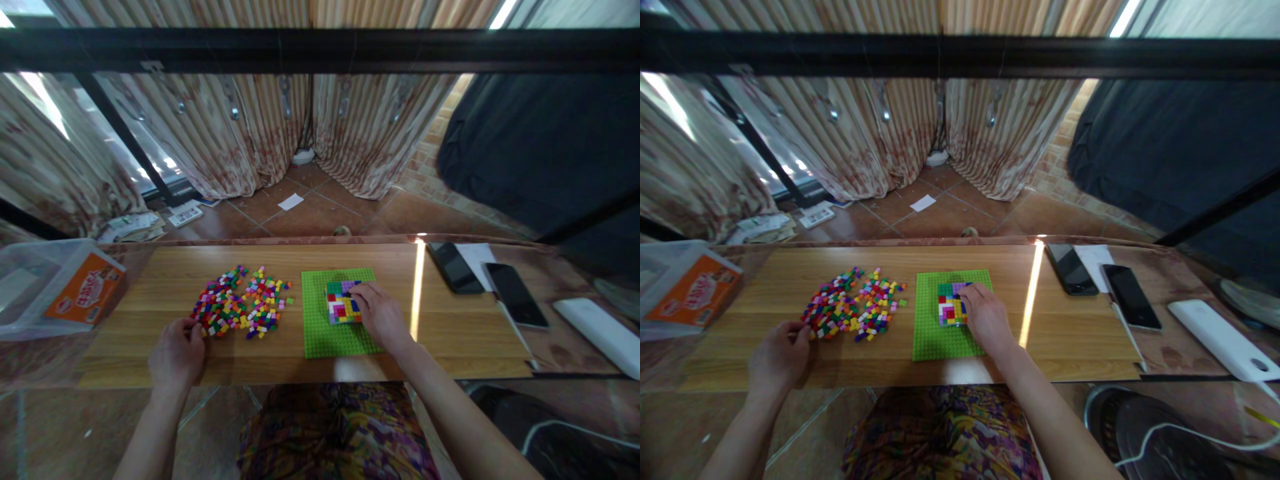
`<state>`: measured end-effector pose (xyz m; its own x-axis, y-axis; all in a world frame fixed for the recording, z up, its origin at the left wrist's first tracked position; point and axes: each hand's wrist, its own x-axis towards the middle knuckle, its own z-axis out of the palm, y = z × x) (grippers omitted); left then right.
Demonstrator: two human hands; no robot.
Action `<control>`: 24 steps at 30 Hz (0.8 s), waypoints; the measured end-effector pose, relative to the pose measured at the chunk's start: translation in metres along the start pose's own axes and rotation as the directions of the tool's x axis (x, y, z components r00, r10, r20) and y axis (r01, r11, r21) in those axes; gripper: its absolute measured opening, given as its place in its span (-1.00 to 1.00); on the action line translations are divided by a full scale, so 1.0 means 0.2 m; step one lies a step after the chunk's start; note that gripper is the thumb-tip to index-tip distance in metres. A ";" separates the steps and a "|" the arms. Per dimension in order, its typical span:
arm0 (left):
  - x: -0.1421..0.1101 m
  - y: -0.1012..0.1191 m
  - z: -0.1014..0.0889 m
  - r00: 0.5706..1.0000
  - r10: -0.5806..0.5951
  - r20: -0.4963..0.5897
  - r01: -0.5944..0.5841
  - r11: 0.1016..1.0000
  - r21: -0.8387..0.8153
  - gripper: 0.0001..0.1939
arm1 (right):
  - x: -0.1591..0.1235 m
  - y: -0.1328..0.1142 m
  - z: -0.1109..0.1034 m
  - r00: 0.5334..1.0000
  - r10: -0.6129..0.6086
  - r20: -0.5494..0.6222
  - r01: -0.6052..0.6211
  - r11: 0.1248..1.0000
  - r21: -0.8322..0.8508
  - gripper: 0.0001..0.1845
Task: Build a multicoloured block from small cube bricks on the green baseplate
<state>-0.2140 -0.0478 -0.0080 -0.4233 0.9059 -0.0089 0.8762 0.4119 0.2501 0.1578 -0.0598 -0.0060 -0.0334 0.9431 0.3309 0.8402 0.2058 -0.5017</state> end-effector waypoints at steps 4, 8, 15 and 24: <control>-0.01 0.02 -0.01 1.000 -0.018 0.023 0.018 1.000 0.021 -0.72 | 0.00 0.02 0.04 0.999 -0.049 0.010 0.050 0.995 -0.091 -0.73; -0.01 0.02 -0.01 1.000 -0.025 0.009 0.025 1.000 0.009 -0.73 | -0.01 0.03 0.05 0.997 -0.075 0.013 0.076 0.990 -0.122 -0.72; -0.03 0.01 -0.01 0.999 -0.043 -0.018 0.043 0.999 -0.020 -0.74 | -0.03 0.04 0.06 0.993 -0.112 -0.031 0.107 0.986 -0.130 -0.69; -0.10 0.07 -0.11 0.991 -0.095 -0.099 0.062 0.954 -0.295 -0.76 | -0.03 0.02 0.04 0.987 -0.143 0.068 0.152 0.973 -0.172 -0.59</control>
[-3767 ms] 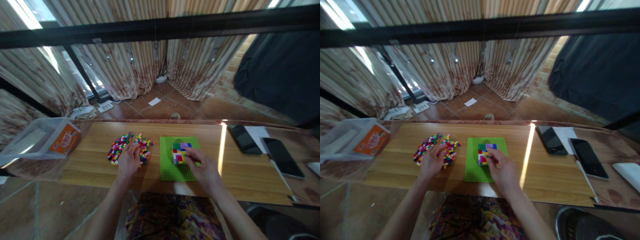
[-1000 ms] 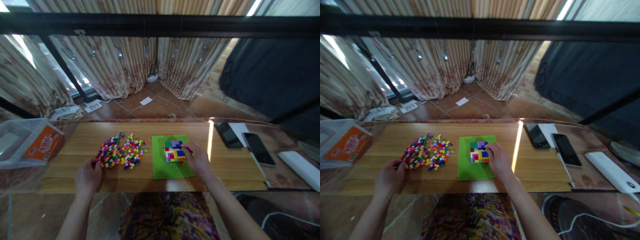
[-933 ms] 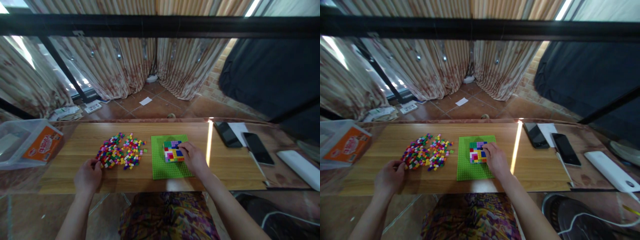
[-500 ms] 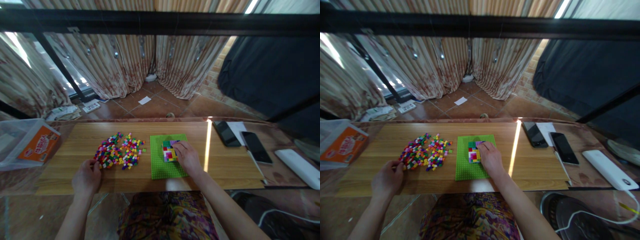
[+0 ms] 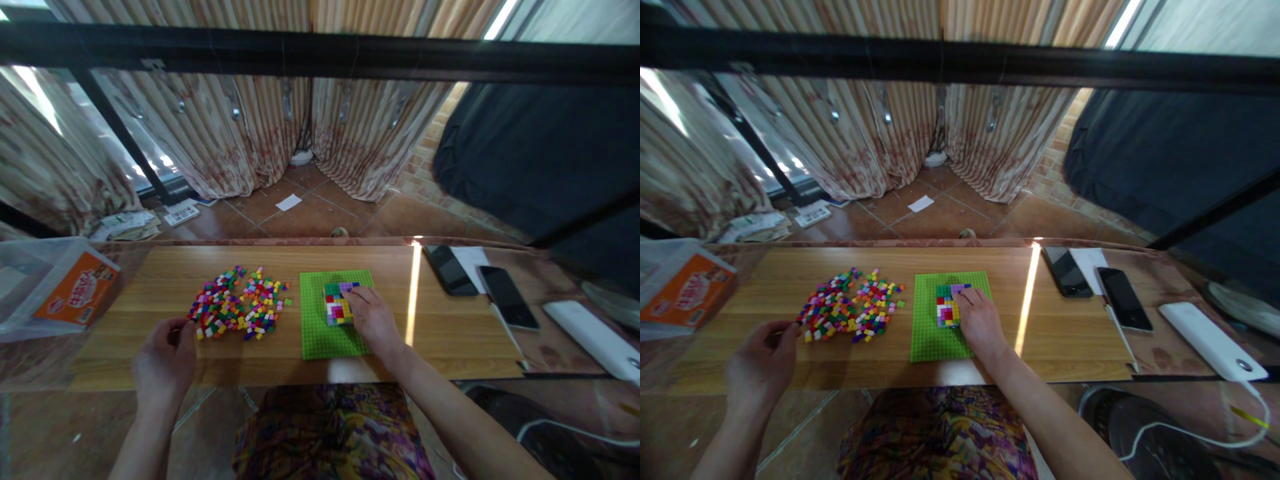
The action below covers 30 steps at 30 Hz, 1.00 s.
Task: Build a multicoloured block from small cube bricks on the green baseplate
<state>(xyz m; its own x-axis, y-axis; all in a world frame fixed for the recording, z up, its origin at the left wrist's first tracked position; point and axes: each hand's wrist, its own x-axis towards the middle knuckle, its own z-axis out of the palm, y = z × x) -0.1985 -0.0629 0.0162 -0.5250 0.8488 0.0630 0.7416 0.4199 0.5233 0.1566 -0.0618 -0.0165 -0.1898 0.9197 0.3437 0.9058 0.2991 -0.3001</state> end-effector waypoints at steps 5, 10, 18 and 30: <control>-0.15 0.13 0.10 0.960 0.263 0.092 -0.210 0.899 -0.385 -0.78 | -0.02 -0.01 -0.02 0.996 0.022 -0.088 -0.015 0.996 0.083 -0.62; -0.34 0.33 0.26 0.844 0.517 0.146 -0.333 0.716 -0.613 -0.87 | -0.08 -0.10 -0.08 0.945 0.223 -0.239 -0.123 0.921 0.371 -0.72; -0.48 0.62 0.37 0.717 0.675 0.175 -0.360 0.574 -0.735 -0.80 | -0.12 -0.25 -0.14 0.898 0.436 0.057 -0.281 0.471 0.836 -0.77; -0.53 0.66 0.42 0.580 0.806 0.123 -0.549 0.498 -0.671 -0.61 | -0.14 -0.17 -0.08 0.899 0.426 0.103 -0.308 0.448 0.839 -0.87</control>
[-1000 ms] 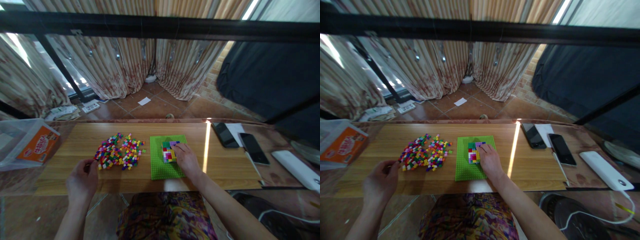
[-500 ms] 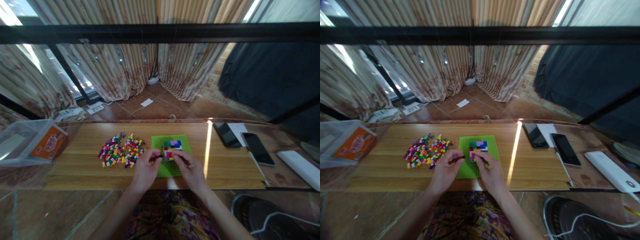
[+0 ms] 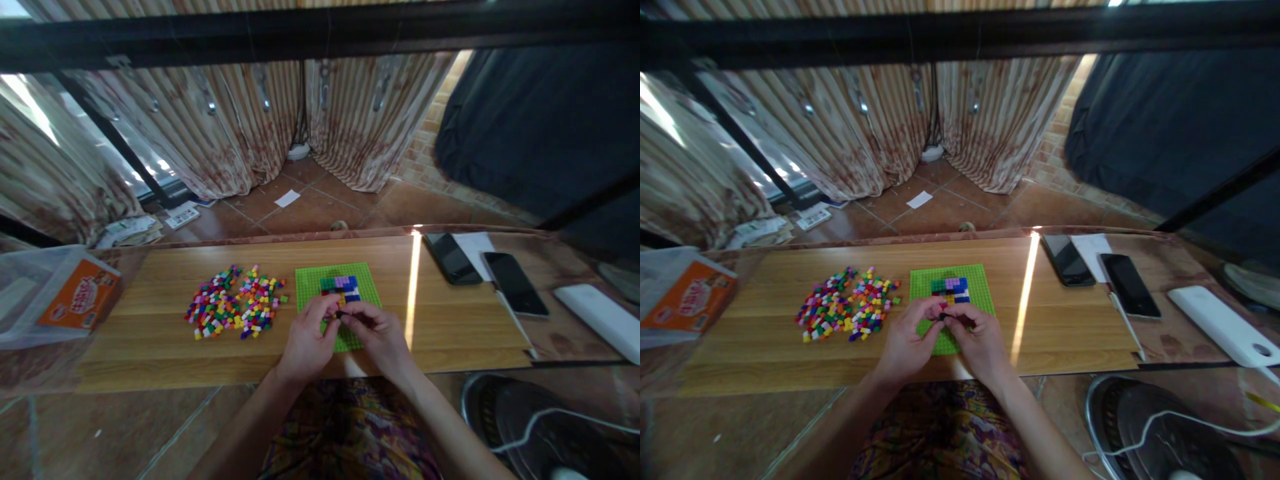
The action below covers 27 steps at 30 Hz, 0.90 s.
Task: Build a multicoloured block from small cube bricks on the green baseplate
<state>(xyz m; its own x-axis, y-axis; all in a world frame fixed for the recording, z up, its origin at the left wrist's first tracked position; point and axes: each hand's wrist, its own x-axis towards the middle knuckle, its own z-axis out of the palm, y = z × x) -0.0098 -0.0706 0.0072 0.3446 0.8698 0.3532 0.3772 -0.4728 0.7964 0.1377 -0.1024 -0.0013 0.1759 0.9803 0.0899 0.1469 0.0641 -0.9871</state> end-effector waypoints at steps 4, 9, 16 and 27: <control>-0.01 -0.03 0.03 0.999 -0.037 0.004 0.037 0.994 -0.099 -0.68 | 0.01 0.00 -0.03 0.999 -0.036 0.000 0.036 0.984 -0.177 -0.84; 0.02 -0.05 0.04 1.000 -0.011 -0.011 0.010 0.997 -0.071 -0.70 | 0.04 -0.01 -0.05 0.989 -0.144 0.044 0.151 0.929 -0.339 -0.81; 0.10 -0.08 0.05 0.999 0.018 -0.051 -0.015 0.998 0.066 -0.70 | 0.15 0.02 -0.06 0.965 -0.255 0.062 0.253 0.836 -0.486 -0.84; 0.04 -0.11 0.05 0.996 0.014 -0.087 0.007 0.972 0.237 -0.80 | 0.18 0.11 -0.03 0.934 -0.357 -0.032 0.273 0.767 -0.580 -0.87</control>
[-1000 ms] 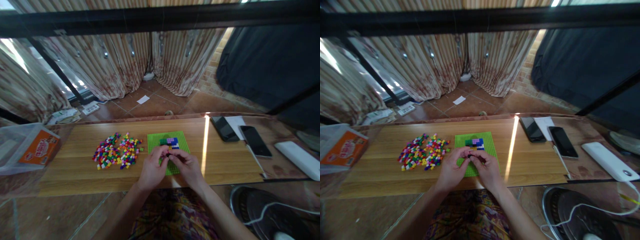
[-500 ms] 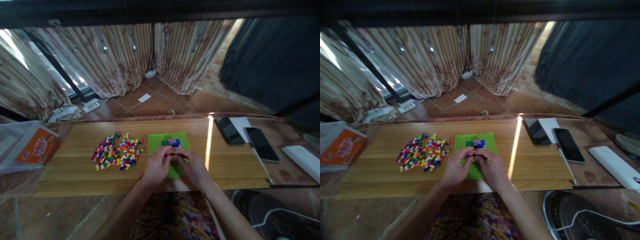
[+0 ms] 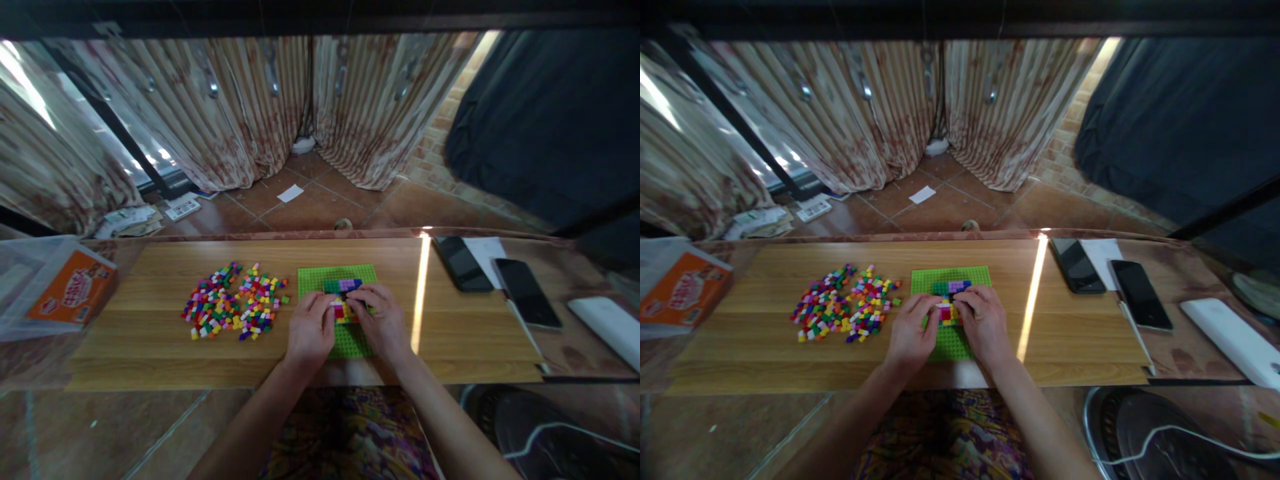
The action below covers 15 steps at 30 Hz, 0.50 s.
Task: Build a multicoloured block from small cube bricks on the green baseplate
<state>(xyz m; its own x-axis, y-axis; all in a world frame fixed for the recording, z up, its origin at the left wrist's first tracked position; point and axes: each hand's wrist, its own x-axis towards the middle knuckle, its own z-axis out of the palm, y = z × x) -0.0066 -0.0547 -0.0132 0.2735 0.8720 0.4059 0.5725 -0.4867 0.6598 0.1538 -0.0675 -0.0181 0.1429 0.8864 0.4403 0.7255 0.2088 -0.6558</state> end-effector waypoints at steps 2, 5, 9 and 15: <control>0.00 0.00 0.01 1.000 0.009 0.004 -0.009 1.000 0.006 -0.80 | 0.00 0.00 0.00 1.000 -0.015 -0.013 0.015 1.000 -0.011 -0.87; -0.01 -0.01 0.02 1.000 0.017 0.012 -0.017 1.000 0.016 -0.79 | 0.01 0.00 0.00 0.998 -0.056 -0.020 0.056 0.998 -0.035 -0.87; -0.01 -0.01 0.02 0.998 0.053 0.030 -0.054 0.998 0.030 -0.75 | 0.01 0.01 0.01 0.995 -0.092 -0.029 0.091 0.995 -0.052 -0.85; -0.03 0.00 0.03 0.987 0.094 0.129 -0.115 0.980 0.165 -0.65 | 0.00 -0.01 -0.01 0.983 -0.183 0.032 0.185 0.972 -0.142 -0.77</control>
<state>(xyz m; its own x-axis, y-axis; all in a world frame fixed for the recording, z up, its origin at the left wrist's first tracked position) -0.0041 -0.0588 -0.0196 0.4236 0.8216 0.3816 0.6565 -0.5686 0.4956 0.1538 -0.0690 -0.0158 -0.0134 0.8460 0.5330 0.8277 0.3084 -0.4688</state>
